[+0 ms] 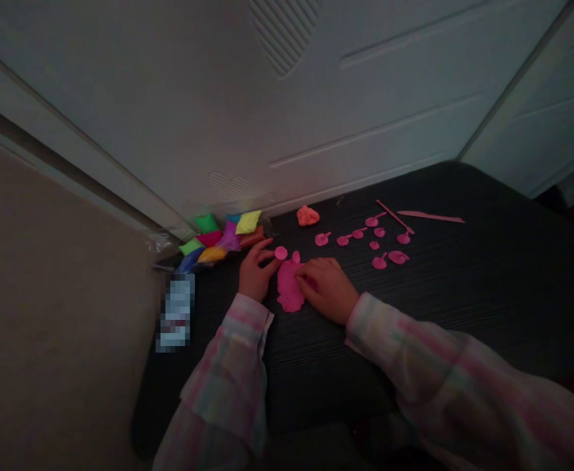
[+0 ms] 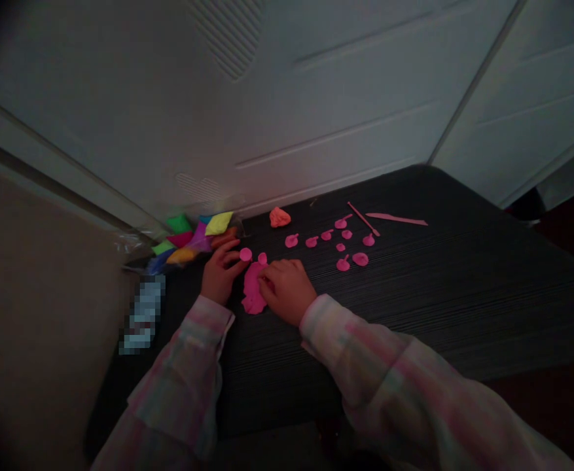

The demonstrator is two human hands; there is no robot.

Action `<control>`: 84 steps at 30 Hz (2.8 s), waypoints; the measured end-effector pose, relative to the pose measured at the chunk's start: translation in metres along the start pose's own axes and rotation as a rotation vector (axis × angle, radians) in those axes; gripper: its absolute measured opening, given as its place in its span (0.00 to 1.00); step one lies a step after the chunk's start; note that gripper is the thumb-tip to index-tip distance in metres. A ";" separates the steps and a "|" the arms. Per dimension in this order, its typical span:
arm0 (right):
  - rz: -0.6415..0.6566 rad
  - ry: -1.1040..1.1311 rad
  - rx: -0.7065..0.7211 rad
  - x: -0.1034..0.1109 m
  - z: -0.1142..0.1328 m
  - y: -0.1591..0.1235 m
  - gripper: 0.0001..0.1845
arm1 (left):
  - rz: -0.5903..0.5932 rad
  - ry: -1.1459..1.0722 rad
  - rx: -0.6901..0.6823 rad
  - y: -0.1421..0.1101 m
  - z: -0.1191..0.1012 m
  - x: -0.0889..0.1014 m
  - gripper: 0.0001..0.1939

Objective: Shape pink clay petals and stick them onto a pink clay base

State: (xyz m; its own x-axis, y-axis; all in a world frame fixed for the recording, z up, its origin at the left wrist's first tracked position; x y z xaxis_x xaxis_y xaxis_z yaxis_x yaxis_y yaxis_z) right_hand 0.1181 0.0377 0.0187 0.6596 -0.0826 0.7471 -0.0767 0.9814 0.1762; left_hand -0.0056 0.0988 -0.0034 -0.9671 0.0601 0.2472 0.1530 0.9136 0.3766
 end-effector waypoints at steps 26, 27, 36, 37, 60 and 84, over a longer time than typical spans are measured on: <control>0.037 0.008 -0.038 -0.002 -0.003 0.002 0.08 | 0.158 0.218 -0.008 0.000 0.000 -0.006 0.12; 0.039 0.010 -0.039 -0.002 -0.003 0.002 0.08 | 0.156 0.221 -0.001 0.000 0.002 -0.005 0.12; 0.031 0.016 -0.038 -0.003 -0.004 0.002 0.07 | 0.182 0.216 0.025 0.000 0.005 -0.006 0.10; 0.031 0.015 -0.037 -0.004 -0.004 0.002 0.07 | 0.187 0.223 0.021 0.000 0.004 -0.006 0.10; 0.050 -0.006 -0.051 -0.003 -0.004 0.002 0.08 | 0.210 0.487 -0.145 0.002 -0.005 -0.008 0.06; 0.040 -0.206 -0.014 -0.005 0.001 -0.002 0.12 | 0.264 0.588 -0.193 0.002 -0.007 -0.016 0.06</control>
State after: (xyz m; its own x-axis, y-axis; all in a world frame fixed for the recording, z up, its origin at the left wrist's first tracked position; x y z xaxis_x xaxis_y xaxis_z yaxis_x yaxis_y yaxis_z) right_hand 0.1141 0.0361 0.0156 0.4893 -0.0760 0.8688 -0.0880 0.9868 0.1359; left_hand 0.0113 0.0969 0.0000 -0.6292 -0.0075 0.7772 0.4556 0.8066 0.3766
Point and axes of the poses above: each hand's wrist, its own y-axis towards the middle knuckle, its own x-axis out of the back of the hand, z = x × y, the point moved 7 cm from there along y, towards the middle knuckle, and after that the axes turned 15 degrees about -x, right-handed, at the moved point
